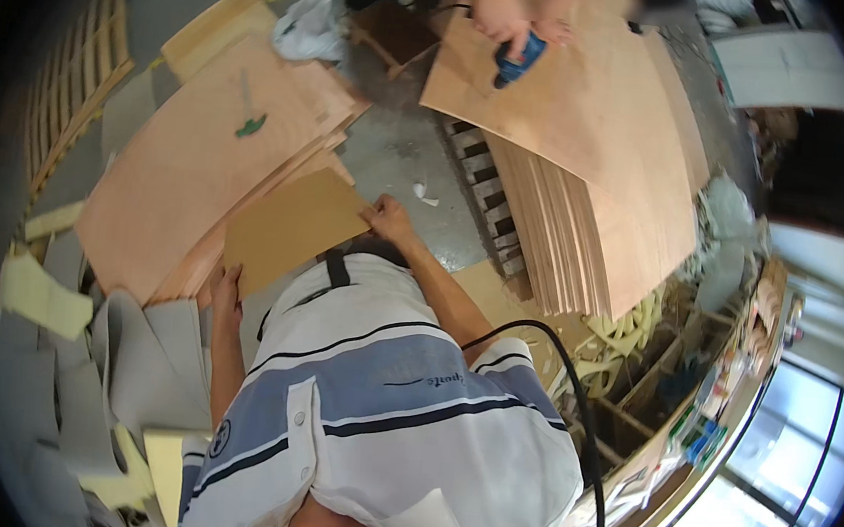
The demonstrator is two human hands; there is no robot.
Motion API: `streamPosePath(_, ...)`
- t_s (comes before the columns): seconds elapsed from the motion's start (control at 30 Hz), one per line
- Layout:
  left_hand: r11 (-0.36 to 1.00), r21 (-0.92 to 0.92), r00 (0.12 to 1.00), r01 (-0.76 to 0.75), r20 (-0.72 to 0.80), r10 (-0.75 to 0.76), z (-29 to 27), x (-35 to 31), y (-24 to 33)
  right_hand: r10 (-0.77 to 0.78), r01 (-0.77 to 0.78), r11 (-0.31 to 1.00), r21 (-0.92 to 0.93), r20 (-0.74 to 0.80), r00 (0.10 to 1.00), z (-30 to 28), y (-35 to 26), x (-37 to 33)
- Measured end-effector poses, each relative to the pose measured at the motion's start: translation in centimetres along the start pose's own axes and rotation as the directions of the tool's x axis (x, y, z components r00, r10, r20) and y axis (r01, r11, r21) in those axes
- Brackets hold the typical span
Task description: Marking and hammering wooden panels for furniture assembly in a manufacturing environment.
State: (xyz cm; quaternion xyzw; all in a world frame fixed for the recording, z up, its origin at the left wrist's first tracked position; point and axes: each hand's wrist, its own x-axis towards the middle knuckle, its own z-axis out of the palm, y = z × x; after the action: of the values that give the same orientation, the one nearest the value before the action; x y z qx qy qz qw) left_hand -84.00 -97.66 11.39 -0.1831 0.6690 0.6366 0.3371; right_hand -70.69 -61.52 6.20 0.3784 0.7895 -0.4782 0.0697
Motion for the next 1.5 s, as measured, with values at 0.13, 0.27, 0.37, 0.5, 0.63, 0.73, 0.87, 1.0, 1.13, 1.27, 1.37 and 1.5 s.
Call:
streamPosePath(0.13, 1.000, -0.012, 0.994, 0.020, -0.105, -0.022, 1.4, -2.9, 1.5, -0.003, 0.003, 0.999, 0.038, 0.001, 1.000, 0.7, 0.1, -0.6)
streamPosePath(0.27, 0.999, -0.040, 0.995, 0.022, -0.097, -0.026, -0.4, -2.4, -0.8, -0.034, 0.034, 0.999, -0.021, 0.030, 0.999, 0.7, -1.0, -0.4)
streamPosePath(0.37, 0.997, -0.072, 0.995, 0.039, -0.091, -0.046, -1.0, -1.4, -2.4, -0.037, 0.039, 0.997, -0.062, 0.030, 0.999, 0.6, -1.6, -0.4)
streamPosePath(0.5, 0.994, -0.110, 0.992, 0.023, -0.122, -0.037, -0.7, -1.6, -2.6, -0.021, 0.021, 1.000, 0.004, 0.029, 0.999, 0.6, -1.6, -0.1)
streamPosePath(0.63, 0.996, -0.082, 0.990, 0.037, -0.129, -0.047, -0.5, -0.8, -2.1, 0.003, -0.001, 1.000, -0.021, 0.069, 0.998, -0.2, -1.6, 0.7)
streamPosePath(0.73, 0.997, 0.064, 0.990, 0.039, -0.139, -0.030, 0.2, -1.0, -0.7, -0.022, 0.021, 1.000, 0.016, 0.058, 0.998, -0.2, -0.5, 1.0)
streamPosePath(0.87, 0.999, -0.024, 0.996, -0.035, -0.080, 0.033, -0.3, -1.0, -1.7, -0.024, 0.023, 0.999, 0.027, 0.046, 0.999, 0.0, -2.0, -0.9)
streamPosePath(1.0, 0.999, 0.027, 0.996, 0.019, -0.091, -0.016, 1.0, 0.8, -2.2, 0.003, -0.004, 0.997, -0.077, -0.007, 1.000, -0.7, -0.6, 0.0)
streamPosePath(1.13, 0.964, 0.259, 0.984, 0.062, 0.145, -0.103, -0.3, -0.2, -1.3, 0.024, -0.024, 1.000, 0.009, 0.088, 0.996, -0.1, -3.5, 0.1)
streamPosePath(1.27, 0.940, 0.338, 0.935, 0.039, 0.319, -0.154, 3.4, 4.7, -1.7, 0.027, -0.027, 0.999, -0.018, -0.001, 1.000, -0.5, -2.0, 1.8)
streamPosePath(1.37, 0.944, 0.326, 0.917, 0.057, 0.357, -0.179, 2.2, 8.2, -2.7, 0.110, -0.115, 0.991, 0.076, 0.067, 0.992, -2.5, -2.6, 0.9)
streamPosePath(1.5, 0.946, 0.305, 0.910, 0.113, 0.351, -0.222, -2.7, 11.4, -3.4, 0.287, -0.307, 0.927, 0.215, 0.116, 0.951, -2.9, -0.2, -1.3)
